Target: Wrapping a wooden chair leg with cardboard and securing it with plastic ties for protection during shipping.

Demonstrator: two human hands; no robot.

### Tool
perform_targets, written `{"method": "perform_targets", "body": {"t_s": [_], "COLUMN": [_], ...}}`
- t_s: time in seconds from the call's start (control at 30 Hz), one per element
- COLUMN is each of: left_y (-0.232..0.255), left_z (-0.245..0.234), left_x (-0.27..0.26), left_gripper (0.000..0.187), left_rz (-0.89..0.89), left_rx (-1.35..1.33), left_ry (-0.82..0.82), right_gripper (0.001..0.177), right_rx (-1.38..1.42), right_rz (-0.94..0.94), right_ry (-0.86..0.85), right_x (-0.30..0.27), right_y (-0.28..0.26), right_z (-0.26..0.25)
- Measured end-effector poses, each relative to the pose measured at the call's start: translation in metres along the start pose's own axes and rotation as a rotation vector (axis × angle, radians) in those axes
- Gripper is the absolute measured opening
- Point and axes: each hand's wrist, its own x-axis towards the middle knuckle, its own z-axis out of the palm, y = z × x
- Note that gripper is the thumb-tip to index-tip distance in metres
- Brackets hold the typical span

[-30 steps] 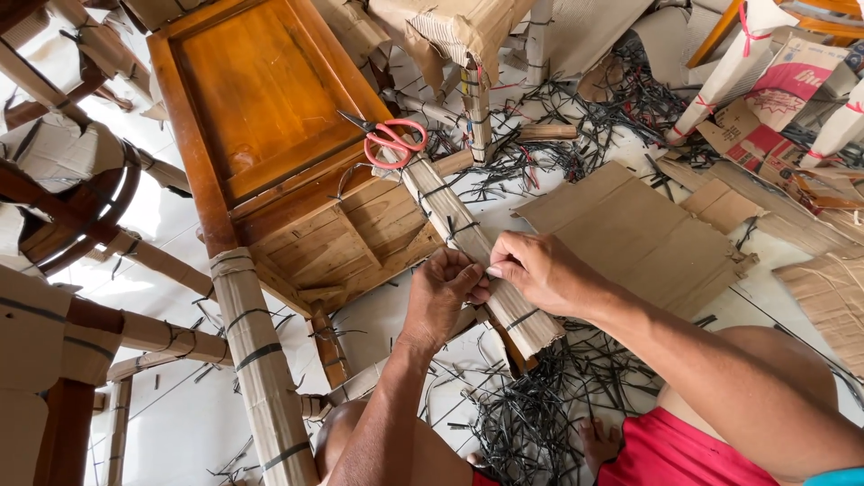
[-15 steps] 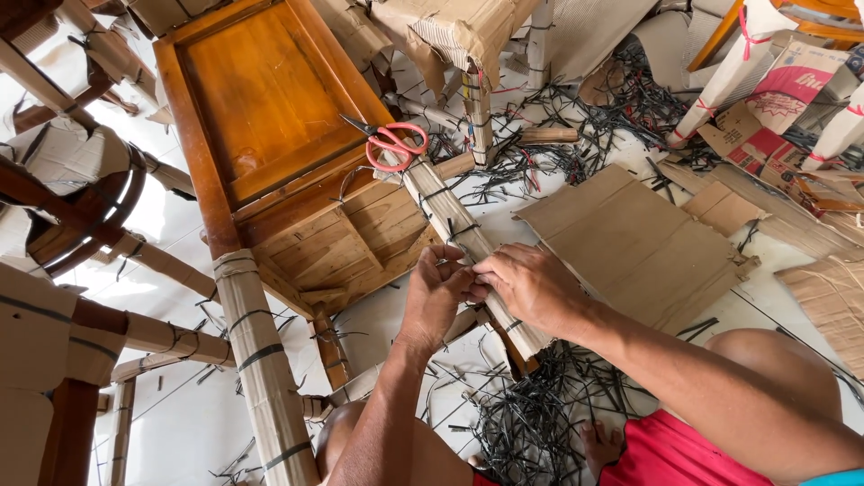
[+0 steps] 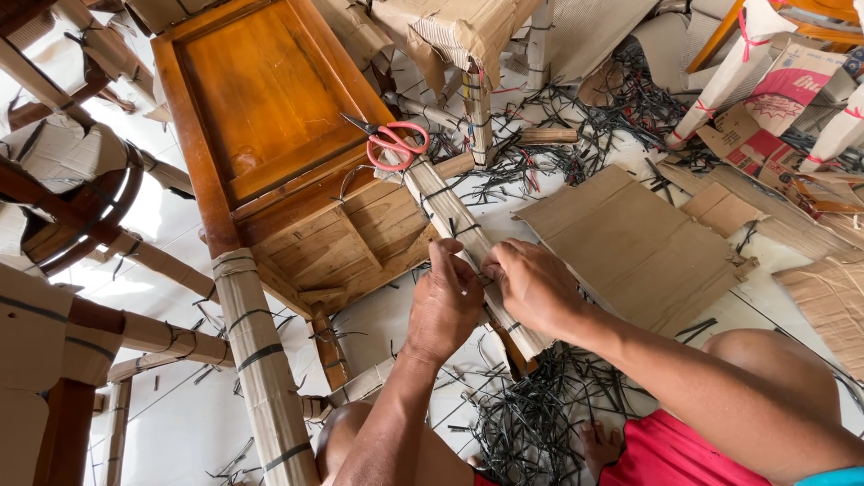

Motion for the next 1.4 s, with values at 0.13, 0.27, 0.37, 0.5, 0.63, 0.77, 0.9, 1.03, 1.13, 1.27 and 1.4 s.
{"method": "perform_targets", "body": {"t_s": [0.13,0.27,0.37,0.5,0.63,0.77,0.9,1.03,1.13,1.27,1.4], "left_y": [0.0,-0.017,-0.021,-0.02,-0.029,-0.026,-0.037,-0.026,-0.024,-0.026,-0.026], "left_z": [0.004,0.018,0.021,0.023,0.035,0.036,0.044,0.039,0.039,0.039,0.036], "left_x": [-0.002,0.003,0.003,-0.001,0.003,0.001,-0.001,-0.007,-0.007,-0.002,0.003], "left_gripper": [0.04,0.009,0.007,0.008,0.014,0.01,0.009,0.008,0.007,0.008,0.004], "left_rz": [0.057,0.339,0.506,0.522,0.619,0.688,0.683,0.642,0.628,0.645,0.633], "left_rx": [0.089,0.372,0.533,0.571,0.681,0.83,0.872,0.887,0.889,0.885,0.804], "left_ry": [0.004,0.199,0.344,0.345,0.442,0.441,0.393,0.33,0.328,0.37,0.449], "right_gripper": [0.016,0.02,0.02,0.02,0.02,0.019,0.018,0.019,0.019,0.018,0.02], "right_rx": [0.106,0.18,0.181,0.203,0.201,0.208,0.215,0.217,0.218,0.228,0.227], "right_rz": [0.158,0.316,0.36,0.378,0.375,0.371,0.34,0.34,0.333,0.325,0.302], "right_ry": [-0.099,-0.2,-0.223,-0.197,-0.197,-0.189,-0.148,-0.148,-0.139,-0.123,-0.086], "right_x": [0.003,0.006,0.008,0.007,0.007,0.008,0.008,0.008,0.008,0.009,0.007], "right_y": [-0.021,-0.027,-0.028,-0.032,-0.033,-0.031,-0.028,-0.026,-0.025,-0.024,-0.023], "right_z": [-0.025,-0.037,-0.038,-0.038,-0.039,-0.038,-0.034,-0.031,-0.03,-0.027,-0.027]}}
